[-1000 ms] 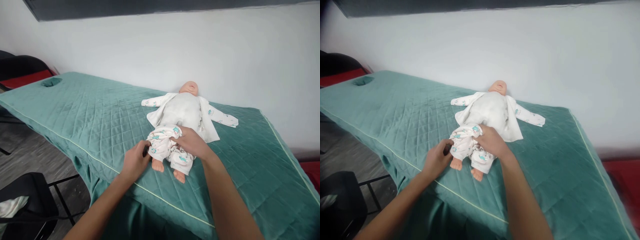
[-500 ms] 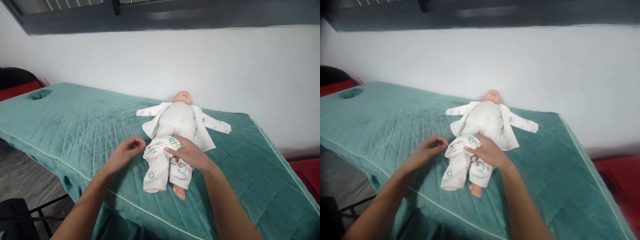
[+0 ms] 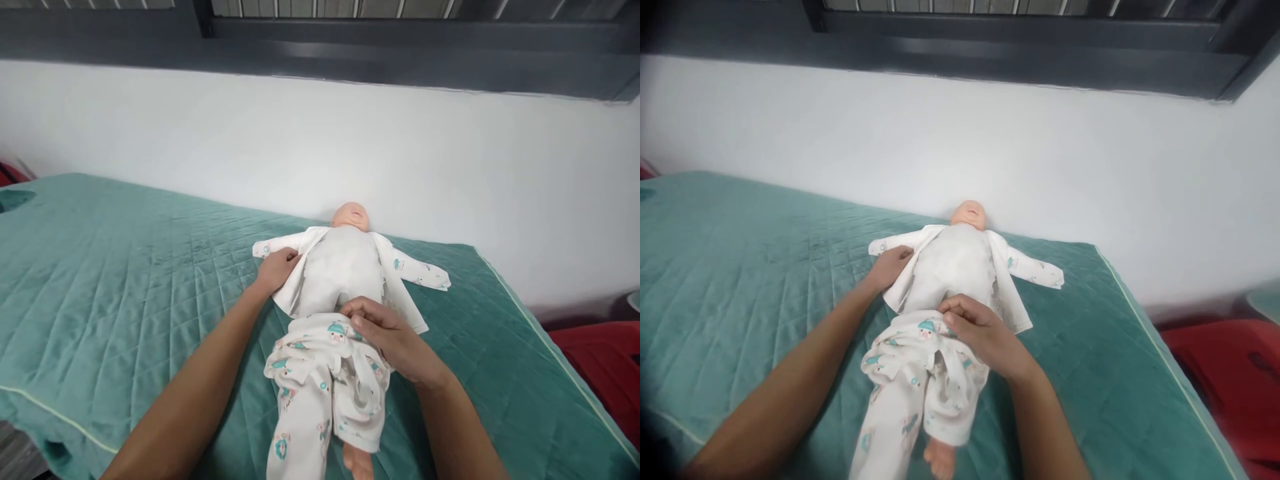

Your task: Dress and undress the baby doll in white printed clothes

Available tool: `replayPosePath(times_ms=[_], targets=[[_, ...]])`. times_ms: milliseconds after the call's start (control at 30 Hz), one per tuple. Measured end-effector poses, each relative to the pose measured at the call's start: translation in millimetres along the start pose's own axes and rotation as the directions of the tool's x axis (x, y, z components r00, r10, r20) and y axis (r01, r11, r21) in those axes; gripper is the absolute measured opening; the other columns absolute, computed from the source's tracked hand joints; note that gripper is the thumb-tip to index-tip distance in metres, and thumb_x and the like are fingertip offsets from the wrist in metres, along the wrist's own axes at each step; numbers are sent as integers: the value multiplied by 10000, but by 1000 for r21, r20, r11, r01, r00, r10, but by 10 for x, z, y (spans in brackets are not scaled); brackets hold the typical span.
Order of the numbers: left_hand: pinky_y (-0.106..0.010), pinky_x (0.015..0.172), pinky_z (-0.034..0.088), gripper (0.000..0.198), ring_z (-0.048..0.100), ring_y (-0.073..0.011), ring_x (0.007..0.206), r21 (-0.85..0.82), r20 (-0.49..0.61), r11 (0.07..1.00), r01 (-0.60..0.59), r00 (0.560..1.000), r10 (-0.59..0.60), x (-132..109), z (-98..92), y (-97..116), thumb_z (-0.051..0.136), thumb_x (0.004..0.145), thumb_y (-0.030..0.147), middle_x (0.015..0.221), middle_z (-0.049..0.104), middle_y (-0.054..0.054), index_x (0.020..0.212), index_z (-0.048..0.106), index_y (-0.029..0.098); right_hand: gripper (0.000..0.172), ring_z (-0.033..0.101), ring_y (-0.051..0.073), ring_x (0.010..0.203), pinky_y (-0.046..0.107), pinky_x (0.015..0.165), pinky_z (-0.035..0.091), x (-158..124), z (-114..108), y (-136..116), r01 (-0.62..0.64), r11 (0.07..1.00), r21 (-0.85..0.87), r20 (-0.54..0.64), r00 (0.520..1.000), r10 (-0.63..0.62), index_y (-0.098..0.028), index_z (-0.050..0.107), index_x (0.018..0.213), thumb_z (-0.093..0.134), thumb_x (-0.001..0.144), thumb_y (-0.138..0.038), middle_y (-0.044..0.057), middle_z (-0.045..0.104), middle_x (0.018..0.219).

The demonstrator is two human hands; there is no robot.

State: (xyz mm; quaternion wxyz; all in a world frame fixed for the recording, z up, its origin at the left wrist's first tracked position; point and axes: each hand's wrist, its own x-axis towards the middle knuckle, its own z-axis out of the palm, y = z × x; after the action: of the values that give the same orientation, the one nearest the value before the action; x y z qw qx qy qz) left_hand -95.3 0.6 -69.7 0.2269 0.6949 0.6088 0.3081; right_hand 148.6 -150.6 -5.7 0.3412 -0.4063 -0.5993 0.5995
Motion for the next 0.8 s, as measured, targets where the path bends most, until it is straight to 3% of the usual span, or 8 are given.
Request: replayPosePath(times_ms=[67,133,300,400,533,633,733,800], targets=[[-318,777,478,266,649,-232,858,-84,67,996,-31,997,37,-24,-43,-5,540,826,394,878,743,-65,808,707,188,296,441,97,693,236,629,339,-1,12,-24,-5,999,38,15,1000,5,-192,651,991,646,921,-480,-28,543,768],[-295,683,449,282,606,-203,748,-155,63,988,-10,998,20,-46,-95,10,547,804,429,754,689,-31,714,658,185,275,479,103,732,235,646,358,-4,28,-38,-4,998,65,23,1000,3,-191,654,990,664,913,-455,-11,600,822],[-259,585,372,366,506,-147,633,-309,-125,940,145,974,-191,-48,-246,-53,574,794,532,662,582,7,686,559,182,253,575,132,795,257,706,437,-1,50,-16,13,999,42,-22,1000,-12,-201,681,990,667,911,-441,14,668,874],[-261,616,396,334,560,-162,682,-216,-163,951,220,952,-257,-37,-317,-136,562,823,501,739,643,-15,750,596,177,235,649,181,915,303,802,504,-12,1,9,69,997,21,-76,995,-67,-213,703,982,676,905,-434,49,714,978],[-299,746,436,281,640,-220,862,-4,-194,973,231,954,-227,-54,-327,-176,533,870,446,880,710,-63,801,622,190,199,710,231,992,371,872,560,-78,-207,5,141,989,48,-202,971,-129,-225,710,997,670,913,-401,76,720,1105],[-352,792,449,305,653,-284,945,148,-191,953,265,953,-235,-103,-307,-145,503,895,476,937,722,-102,877,640,204,162,730,224,926,393,886,575,-116,-437,22,270,961,62,-421,880,-220,-231,696,910,718,870,-386,48,728,1023],[-389,795,465,323,656,-320,973,340,-216,895,288,950,-224,-158,-304,-80,434,939,458,1011,715,-128,977,636,209,161,707,207,990,383,958,543,-76,-680,153,339,941,-11,-685,683,-254,-232,663,835,758,812,-359,22,722,987],[-387,811,467,292,644,-318,1011,371,-270,895,247,951,-151,-191,-300,-18,431,947,409,1063,700,-138,984,633,203,166,686,210,1025,386,966,528,-9,-833,301,249,961,-117,-799,551,-240,-226,663,851,743,794,-360,36,722,1005]])
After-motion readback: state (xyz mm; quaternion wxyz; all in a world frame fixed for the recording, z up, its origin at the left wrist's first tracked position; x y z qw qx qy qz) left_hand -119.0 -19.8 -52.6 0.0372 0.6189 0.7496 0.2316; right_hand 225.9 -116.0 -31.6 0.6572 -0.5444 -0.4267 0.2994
